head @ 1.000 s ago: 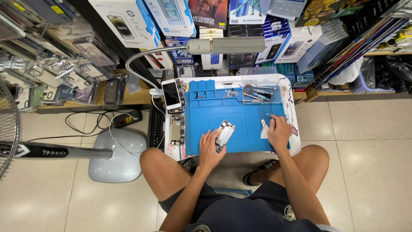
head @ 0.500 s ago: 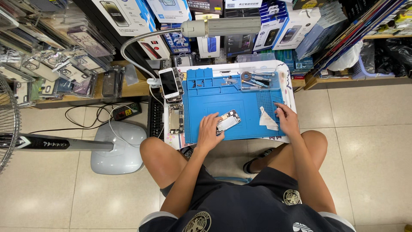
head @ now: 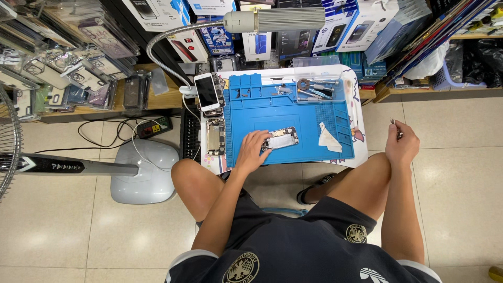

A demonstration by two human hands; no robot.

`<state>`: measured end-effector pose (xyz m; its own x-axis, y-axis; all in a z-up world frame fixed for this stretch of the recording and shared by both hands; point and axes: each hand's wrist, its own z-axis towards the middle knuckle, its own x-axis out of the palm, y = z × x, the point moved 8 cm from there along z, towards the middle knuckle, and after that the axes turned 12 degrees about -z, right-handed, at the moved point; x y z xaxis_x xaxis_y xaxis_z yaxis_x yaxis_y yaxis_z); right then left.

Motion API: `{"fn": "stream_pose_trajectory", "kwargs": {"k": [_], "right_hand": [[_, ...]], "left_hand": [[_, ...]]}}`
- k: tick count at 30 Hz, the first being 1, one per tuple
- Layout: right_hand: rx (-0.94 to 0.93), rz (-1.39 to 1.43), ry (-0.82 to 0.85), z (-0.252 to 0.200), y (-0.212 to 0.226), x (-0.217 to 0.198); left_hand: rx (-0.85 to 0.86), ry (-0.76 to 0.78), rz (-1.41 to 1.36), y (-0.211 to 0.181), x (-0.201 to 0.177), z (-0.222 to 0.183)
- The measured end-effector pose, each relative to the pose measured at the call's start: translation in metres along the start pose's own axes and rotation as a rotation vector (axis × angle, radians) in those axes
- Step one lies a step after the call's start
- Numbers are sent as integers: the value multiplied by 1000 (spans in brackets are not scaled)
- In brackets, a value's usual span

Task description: The person cleans the internal components of a disassembled smartphone using a cotton swab and a small metal tool. They wipe the circuit board and battery area, then use the metal tool to scrape or adjust small parts on the board.

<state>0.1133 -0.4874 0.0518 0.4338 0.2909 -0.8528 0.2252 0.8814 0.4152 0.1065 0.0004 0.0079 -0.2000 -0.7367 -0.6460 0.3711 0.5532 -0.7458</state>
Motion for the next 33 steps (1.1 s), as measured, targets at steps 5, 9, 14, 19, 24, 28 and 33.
{"fn": "stream_pose_trajectory", "kwargs": {"k": [5,9,14,19,24,28,33], "right_hand": [[231,-168,207,13,-54,36],[298,-363,431,15,-67,60],[349,-418,598,13,-73,75],[476,-329,759,-2,-70,69],[521,-369,788,-6,-75,69],[492,-393,806,-6,-77,75],[480,-402,808,-6,-78,75]], "left_hand": [[-2,-46,-42,-2,-7,3],[2,-108,-107,2,-8,-1],[15,-119,-81,8,-3,-2],[28,-124,-77,7,-3,-1],[47,-122,-70,2,-5,-4],[53,-123,-61,4,-3,-6],[52,-109,-55,5,0,-5]]}}
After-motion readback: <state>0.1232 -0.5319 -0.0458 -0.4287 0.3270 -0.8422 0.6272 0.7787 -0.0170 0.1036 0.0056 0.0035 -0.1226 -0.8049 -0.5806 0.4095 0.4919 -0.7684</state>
